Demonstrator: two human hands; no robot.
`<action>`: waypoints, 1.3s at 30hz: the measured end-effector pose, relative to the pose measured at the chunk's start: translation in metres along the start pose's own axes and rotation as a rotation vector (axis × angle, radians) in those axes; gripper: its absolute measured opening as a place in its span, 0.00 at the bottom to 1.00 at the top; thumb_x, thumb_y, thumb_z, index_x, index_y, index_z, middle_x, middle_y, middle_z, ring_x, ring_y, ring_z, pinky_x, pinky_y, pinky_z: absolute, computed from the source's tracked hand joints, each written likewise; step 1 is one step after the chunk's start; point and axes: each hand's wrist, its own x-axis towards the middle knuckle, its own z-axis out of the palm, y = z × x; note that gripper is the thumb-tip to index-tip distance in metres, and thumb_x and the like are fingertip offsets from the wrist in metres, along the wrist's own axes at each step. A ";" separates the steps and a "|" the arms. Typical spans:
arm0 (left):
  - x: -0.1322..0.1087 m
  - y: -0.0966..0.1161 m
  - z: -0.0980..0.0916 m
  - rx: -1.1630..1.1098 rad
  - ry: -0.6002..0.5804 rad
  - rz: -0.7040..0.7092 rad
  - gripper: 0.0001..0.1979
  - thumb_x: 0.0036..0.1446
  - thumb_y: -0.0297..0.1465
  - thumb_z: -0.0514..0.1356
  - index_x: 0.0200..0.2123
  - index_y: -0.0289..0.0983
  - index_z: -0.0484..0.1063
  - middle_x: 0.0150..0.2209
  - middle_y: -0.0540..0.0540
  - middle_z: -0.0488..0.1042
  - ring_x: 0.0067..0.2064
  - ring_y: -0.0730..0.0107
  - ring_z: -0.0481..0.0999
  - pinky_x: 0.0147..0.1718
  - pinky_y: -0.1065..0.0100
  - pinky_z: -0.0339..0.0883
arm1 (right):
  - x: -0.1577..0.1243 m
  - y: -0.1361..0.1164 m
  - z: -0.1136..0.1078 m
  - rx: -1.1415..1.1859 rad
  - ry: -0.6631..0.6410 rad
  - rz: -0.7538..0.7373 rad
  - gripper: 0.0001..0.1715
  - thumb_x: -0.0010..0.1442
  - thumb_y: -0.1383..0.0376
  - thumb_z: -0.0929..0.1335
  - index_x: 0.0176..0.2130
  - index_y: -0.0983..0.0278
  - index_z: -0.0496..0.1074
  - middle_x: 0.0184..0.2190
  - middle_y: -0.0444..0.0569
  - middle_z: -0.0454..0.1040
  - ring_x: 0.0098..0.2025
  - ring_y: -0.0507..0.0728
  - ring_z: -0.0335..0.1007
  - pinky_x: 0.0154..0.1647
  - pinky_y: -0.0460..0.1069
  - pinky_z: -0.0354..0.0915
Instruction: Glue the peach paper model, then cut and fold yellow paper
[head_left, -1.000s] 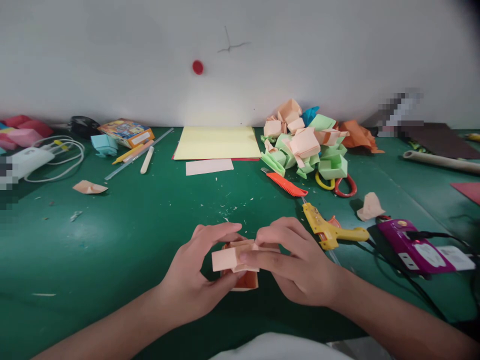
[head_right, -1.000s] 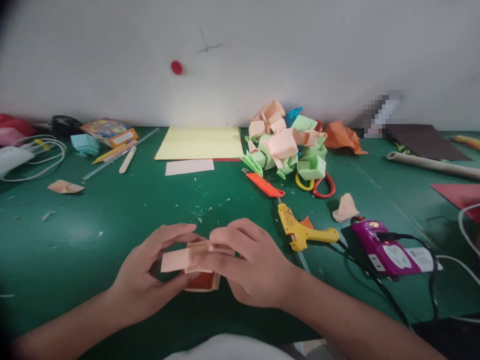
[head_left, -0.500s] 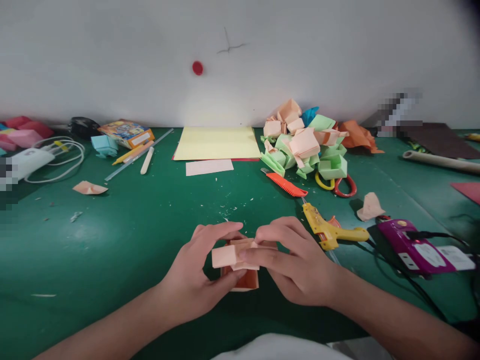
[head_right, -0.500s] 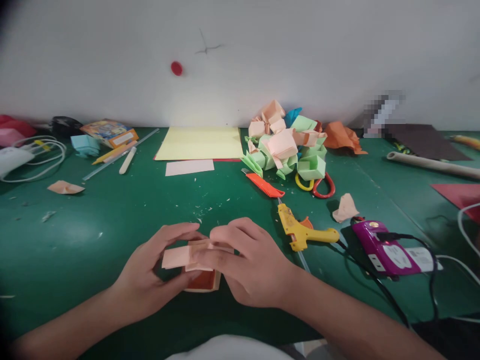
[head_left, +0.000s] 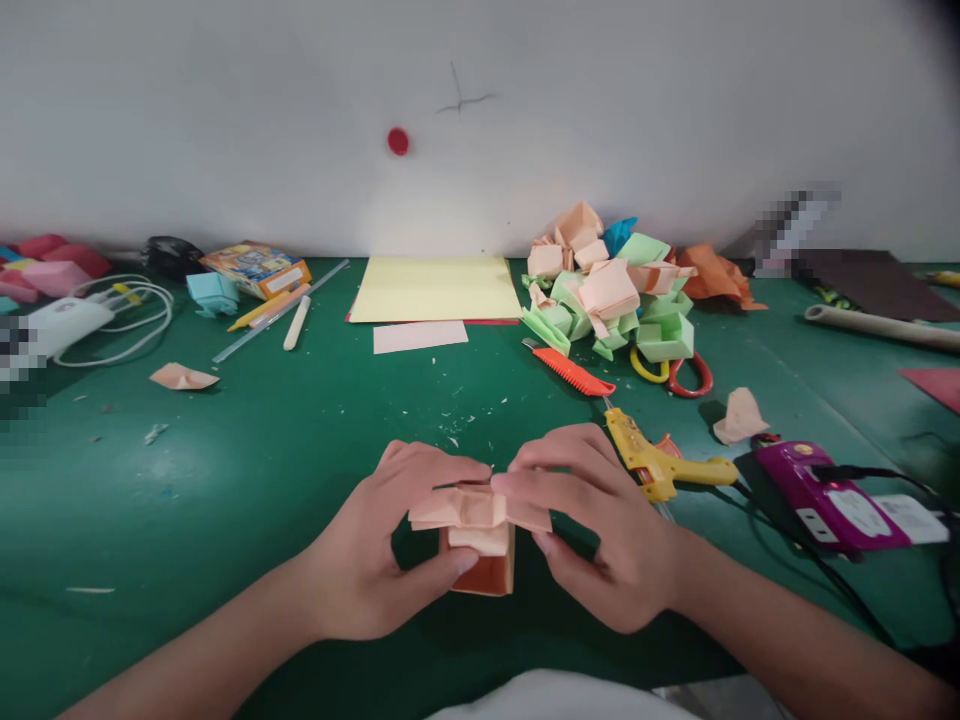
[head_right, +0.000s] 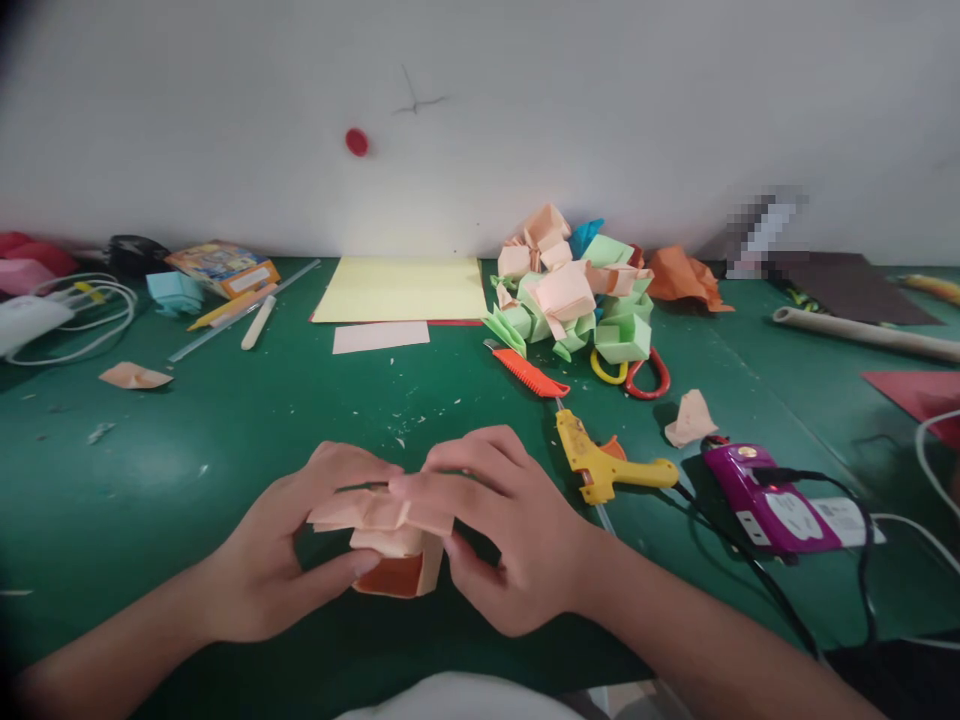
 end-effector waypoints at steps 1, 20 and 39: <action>0.001 0.000 -0.002 -0.002 -0.022 0.032 0.21 0.60 0.32 0.64 0.56 0.45 0.68 0.48 0.45 0.79 0.46 0.61 0.78 0.46 0.58 0.70 | 0.000 0.001 0.000 -0.008 -0.004 -0.022 0.35 0.55 0.76 0.64 0.61 0.59 0.66 0.50 0.52 0.72 0.50 0.59 0.70 0.51 0.58 0.64; 0.002 0.003 -0.012 0.028 -0.075 0.151 0.28 0.59 0.35 0.65 0.61 0.45 0.63 0.49 0.44 0.80 0.48 0.58 0.79 0.49 0.57 0.65 | -0.005 0.009 0.003 0.186 -0.189 0.142 0.49 0.57 0.70 0.67 0.71 0.61 0.48 0.56 0.56 0.71 0.55 0.64 0.65 0.55 0.61 0.64; 0.000 0.001 -0.008 0.059 -0.013 0.087 0.19 0.62 0.32 0.65 0.56 0.46 0.71 0.47 0.46 0.80 0.46 0.63 0.79 0.44 0.63 0.75 | -0.011 0.006 0.014 0.330 -0.226 0.250 0.55 0.62 0.50 0.74 0.73 0.57 0.42 0.57 0.56 0.70 0.56 0.62 0.67 0.56 0.58 0.65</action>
